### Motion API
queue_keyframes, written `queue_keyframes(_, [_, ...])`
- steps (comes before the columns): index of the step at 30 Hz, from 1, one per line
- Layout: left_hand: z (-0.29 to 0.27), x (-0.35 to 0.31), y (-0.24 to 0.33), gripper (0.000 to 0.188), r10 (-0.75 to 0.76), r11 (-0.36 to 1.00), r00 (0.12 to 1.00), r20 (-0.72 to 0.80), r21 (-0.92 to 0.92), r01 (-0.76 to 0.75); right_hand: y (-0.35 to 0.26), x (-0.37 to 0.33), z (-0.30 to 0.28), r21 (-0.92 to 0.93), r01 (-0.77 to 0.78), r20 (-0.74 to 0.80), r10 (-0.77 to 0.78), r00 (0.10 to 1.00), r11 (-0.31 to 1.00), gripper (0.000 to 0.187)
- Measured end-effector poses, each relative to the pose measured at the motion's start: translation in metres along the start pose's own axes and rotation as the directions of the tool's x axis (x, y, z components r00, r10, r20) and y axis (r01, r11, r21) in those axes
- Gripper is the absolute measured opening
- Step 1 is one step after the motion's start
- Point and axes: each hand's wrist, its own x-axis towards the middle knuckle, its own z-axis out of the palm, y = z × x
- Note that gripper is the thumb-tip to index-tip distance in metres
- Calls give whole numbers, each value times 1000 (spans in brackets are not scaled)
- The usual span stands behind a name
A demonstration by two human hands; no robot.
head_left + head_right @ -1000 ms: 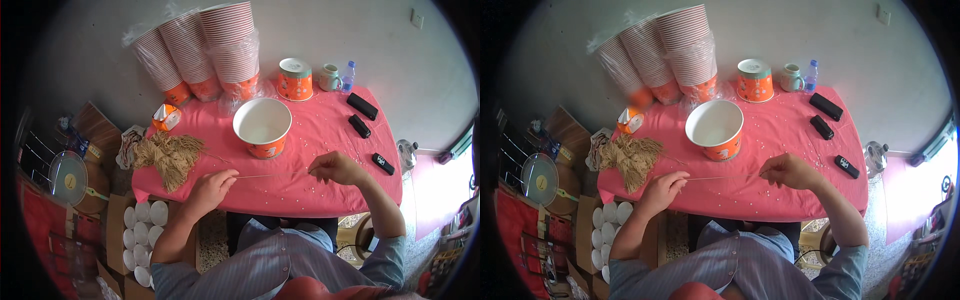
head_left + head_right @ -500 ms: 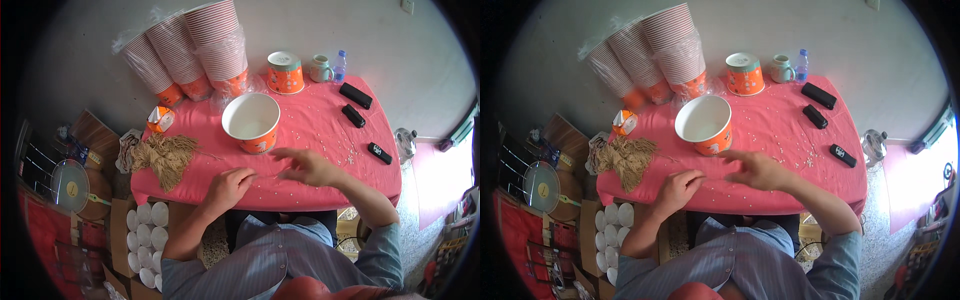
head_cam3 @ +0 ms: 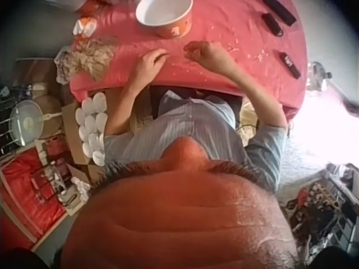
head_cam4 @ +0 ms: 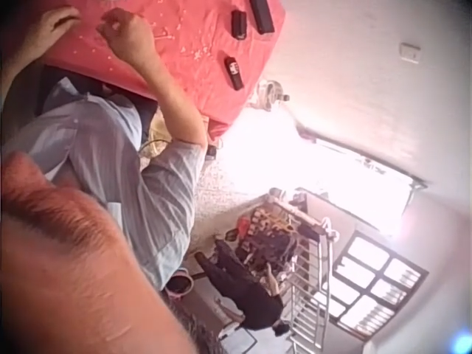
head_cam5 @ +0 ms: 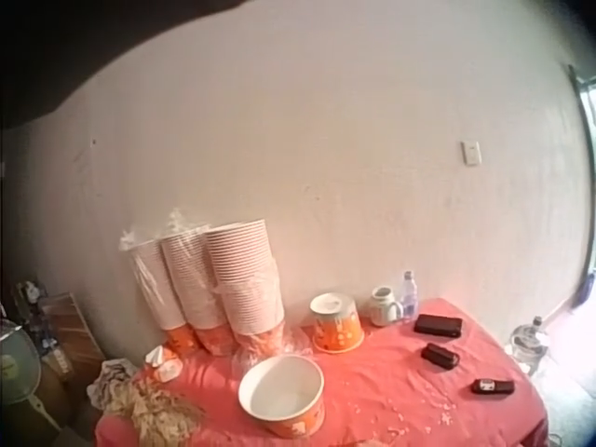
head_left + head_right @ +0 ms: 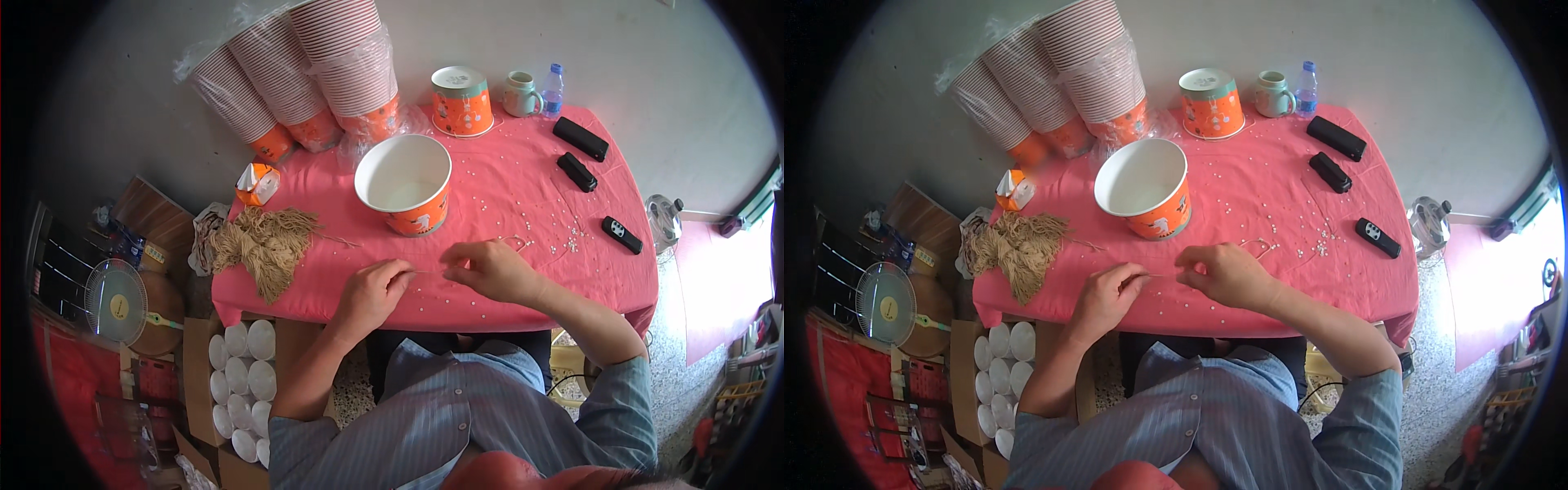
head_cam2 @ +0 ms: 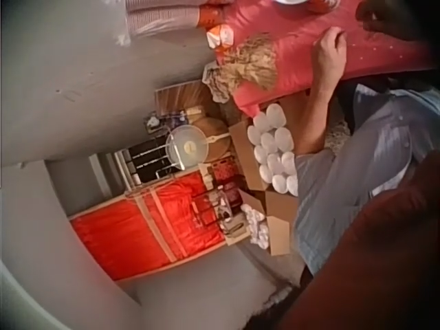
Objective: Assembling paper buckets by manually threading and securing plastic handles into pre-punched holes.
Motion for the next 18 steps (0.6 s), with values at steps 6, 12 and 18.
queue_keyframes(6, [10, 7, 1, 15, 242, 964, 969, -42, 122, -235, -26, 8, 12, 634, -320, 211, 241, 947, 704, 42])
queue_keyframes(12, [-2, 10, 2, 19, 310, 933, 951, -25, 203, -299, -22, 24, 1, 439, -352, 305, 232, 924, 826, 24])
queue_keyframes(18, [-50, 55, -2, 32, 410, 829, 903, -126, 463, -312, -46, 60, -60, 369, -210, 92, 190, 978, 905, 13])
